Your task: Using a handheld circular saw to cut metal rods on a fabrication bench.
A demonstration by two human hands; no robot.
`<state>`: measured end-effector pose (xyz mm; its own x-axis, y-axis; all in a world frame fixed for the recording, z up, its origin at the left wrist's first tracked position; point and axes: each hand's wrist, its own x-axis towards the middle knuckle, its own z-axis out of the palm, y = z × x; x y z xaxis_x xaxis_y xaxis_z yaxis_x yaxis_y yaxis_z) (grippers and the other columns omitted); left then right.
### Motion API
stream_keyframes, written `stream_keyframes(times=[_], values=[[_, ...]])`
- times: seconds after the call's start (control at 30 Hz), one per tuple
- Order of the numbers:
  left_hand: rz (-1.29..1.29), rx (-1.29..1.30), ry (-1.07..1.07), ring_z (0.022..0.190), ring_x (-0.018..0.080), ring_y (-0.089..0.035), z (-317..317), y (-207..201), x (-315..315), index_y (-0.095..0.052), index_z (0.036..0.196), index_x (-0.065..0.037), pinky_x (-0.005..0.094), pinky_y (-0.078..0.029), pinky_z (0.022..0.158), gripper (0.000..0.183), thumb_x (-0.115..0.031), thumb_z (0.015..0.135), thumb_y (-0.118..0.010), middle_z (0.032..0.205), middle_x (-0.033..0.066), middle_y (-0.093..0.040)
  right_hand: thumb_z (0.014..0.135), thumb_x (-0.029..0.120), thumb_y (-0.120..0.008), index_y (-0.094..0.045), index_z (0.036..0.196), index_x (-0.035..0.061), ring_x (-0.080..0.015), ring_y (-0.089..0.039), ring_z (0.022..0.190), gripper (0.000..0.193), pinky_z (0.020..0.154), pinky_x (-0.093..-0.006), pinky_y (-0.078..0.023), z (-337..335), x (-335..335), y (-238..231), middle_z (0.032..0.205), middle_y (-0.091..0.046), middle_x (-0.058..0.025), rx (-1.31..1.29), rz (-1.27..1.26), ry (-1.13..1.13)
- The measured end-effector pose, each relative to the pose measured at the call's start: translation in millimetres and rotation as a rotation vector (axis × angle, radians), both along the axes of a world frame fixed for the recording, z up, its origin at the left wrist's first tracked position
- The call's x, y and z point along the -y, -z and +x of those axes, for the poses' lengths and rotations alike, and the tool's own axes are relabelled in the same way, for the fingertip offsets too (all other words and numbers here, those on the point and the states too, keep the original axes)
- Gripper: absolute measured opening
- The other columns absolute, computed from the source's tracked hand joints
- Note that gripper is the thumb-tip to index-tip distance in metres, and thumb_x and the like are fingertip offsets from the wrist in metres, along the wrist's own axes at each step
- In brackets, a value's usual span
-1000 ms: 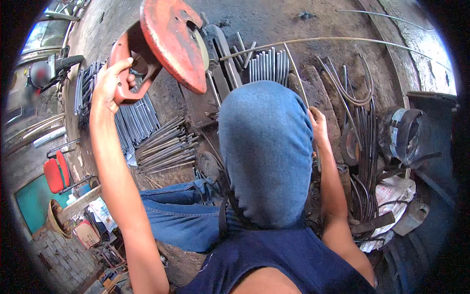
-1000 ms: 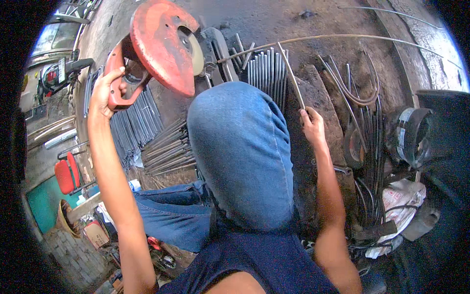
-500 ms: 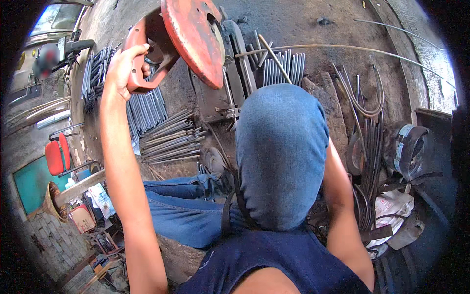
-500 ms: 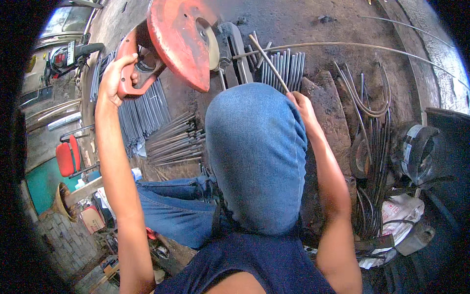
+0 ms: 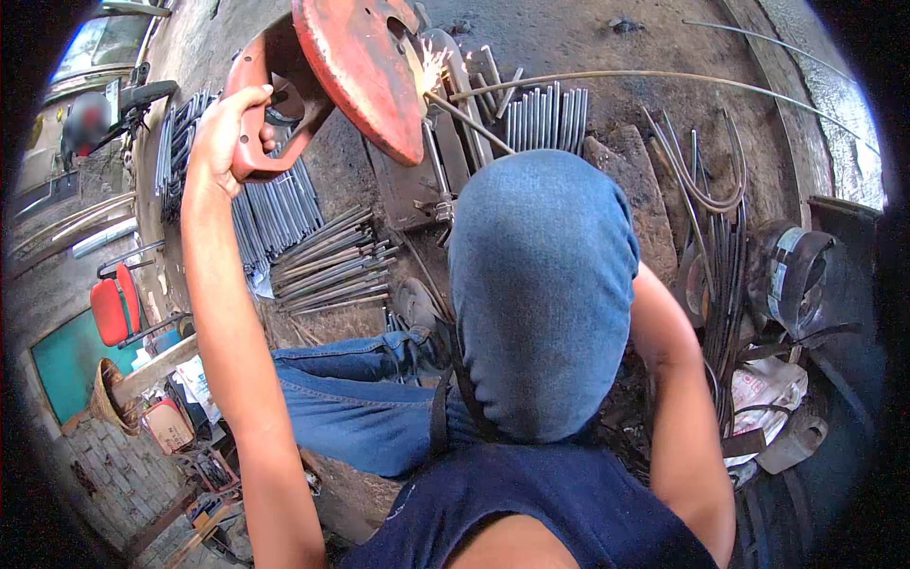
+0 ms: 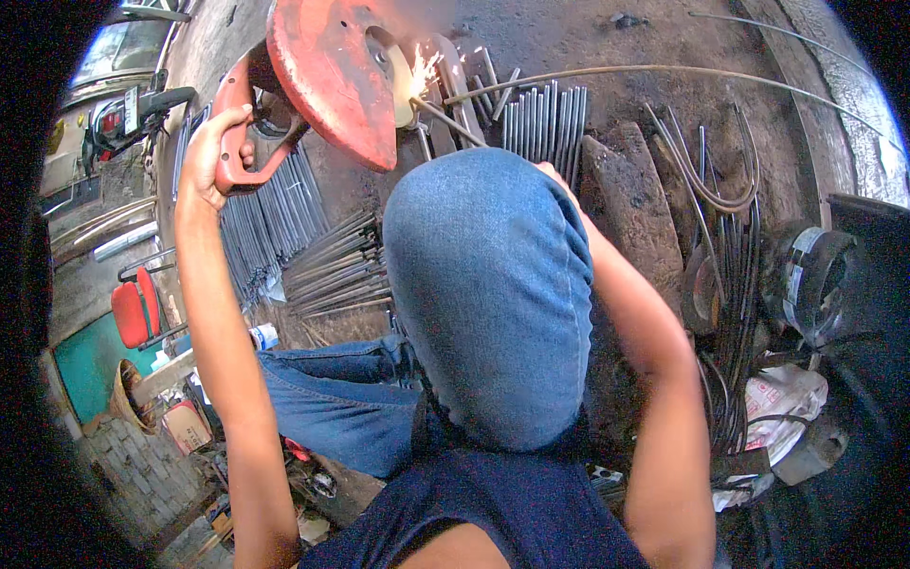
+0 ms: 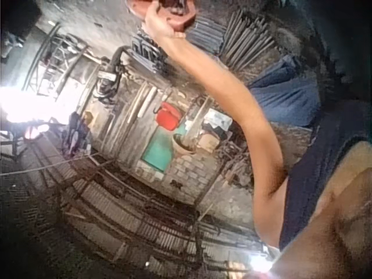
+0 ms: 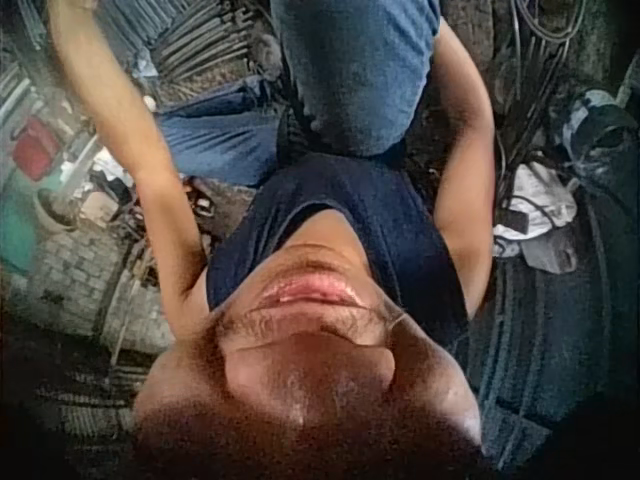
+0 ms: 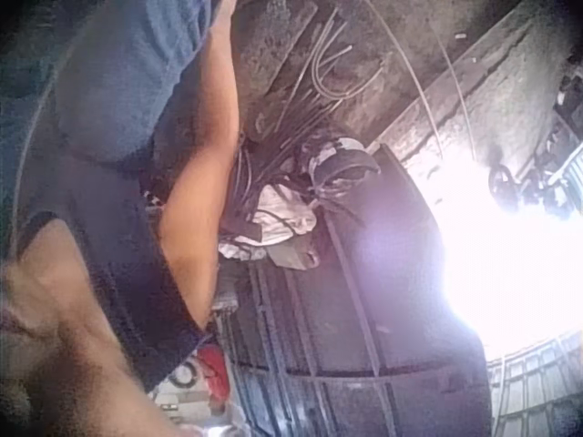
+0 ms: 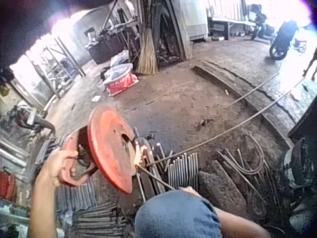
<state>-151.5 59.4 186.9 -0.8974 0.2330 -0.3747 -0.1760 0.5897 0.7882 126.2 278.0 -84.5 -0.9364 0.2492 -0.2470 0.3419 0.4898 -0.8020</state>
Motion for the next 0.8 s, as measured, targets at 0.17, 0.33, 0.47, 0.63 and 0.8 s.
stream_keyframes(times=[0.17,0.33,0.47,0.63,0.8], values=[[-0.002,-0.003,0.011,0.052,0.0126,-0.054,-2,1,1,-0.057,0.098,-0.002,0.0277,-0.048,0.044,0.030,-0.022,0.079,-0.069,0.076,0.0046,-0.057,0.089,0.028,-0.053,-0.053,0.100,-0.0014,-0.0375,-0.063,0.093,0.031,0.080,-0.0453,-0.051,-20,-15,-18,0.096,-0.061,-0.0237,0.086,0.165,-0.107],[0.012,-0.038,0.019,0.050,0.0129,-0.054,-2,1,1,-0.056,0.099,-0.001,0.0277,-0.047,0.043,0.031,-0.022,0.079,-0.068,0.072,0.0051,-0.056,0.088,0.024,-0.052,-0.051,0.095,-0.0001,-0.0394,-0.065,0.085,0.025,0.073,-0.0463,-0.053,-31,-37,-46,0.085,-0.063,-0.0238,0.072,0.369,-0.223],[-0.007,-0.033,0.020,0.050,0.0129,-0.055,-2,1,-1,-0.056,0.099,-0.001,0.0278,-0.047,0.043,0.031,-0.022,0.079,-0.068,0.068,0.0042,-0.055,0.089,0.021,-0.049,-0.052,0.087,-0.0021,-0.0369,-0.067,0.070,0.023,0.062,-0.0441,-0.054,-40,-44,-56,0.073,-0.064,-0.0214,0.044,0.511,-0.227],[-0.018,-0.029,0.028,0.049,0.0131,-0.055,-1,1,0,-0.056,0.098,-0.001,0.0280,-0.047,0.043,0.029,-0.022,0.079,-0.066,0.066,0.0040,-0.055,0.089,0.019,-0.047,-0.053,0.084,-0.0020,-0.0357,-0.066,0.066,0.022,0.059,-0.0435,-0.054,-47,-48,-54,0.067,-0.063,-0.0211,0.007,0.548,-0.232],[-0.011,-0.027,0.014,0.048,0.0128,-0.054,1,0,-3,-0.058,0.097,-0.002,0.0277,-0.046,0.044,0.027,-0.022,0.080,-0.065,0.066,0.0039,-0.055,0.089,0.021,-0.047,-0.056,0.086,-0.0019,-0.0364,-0.066,0.067,0.025,0.060,-0.0442,-0.054,-45,-51,-57,0.068,-0.063,-0.0210,-0.056,0.552,-0.249]])
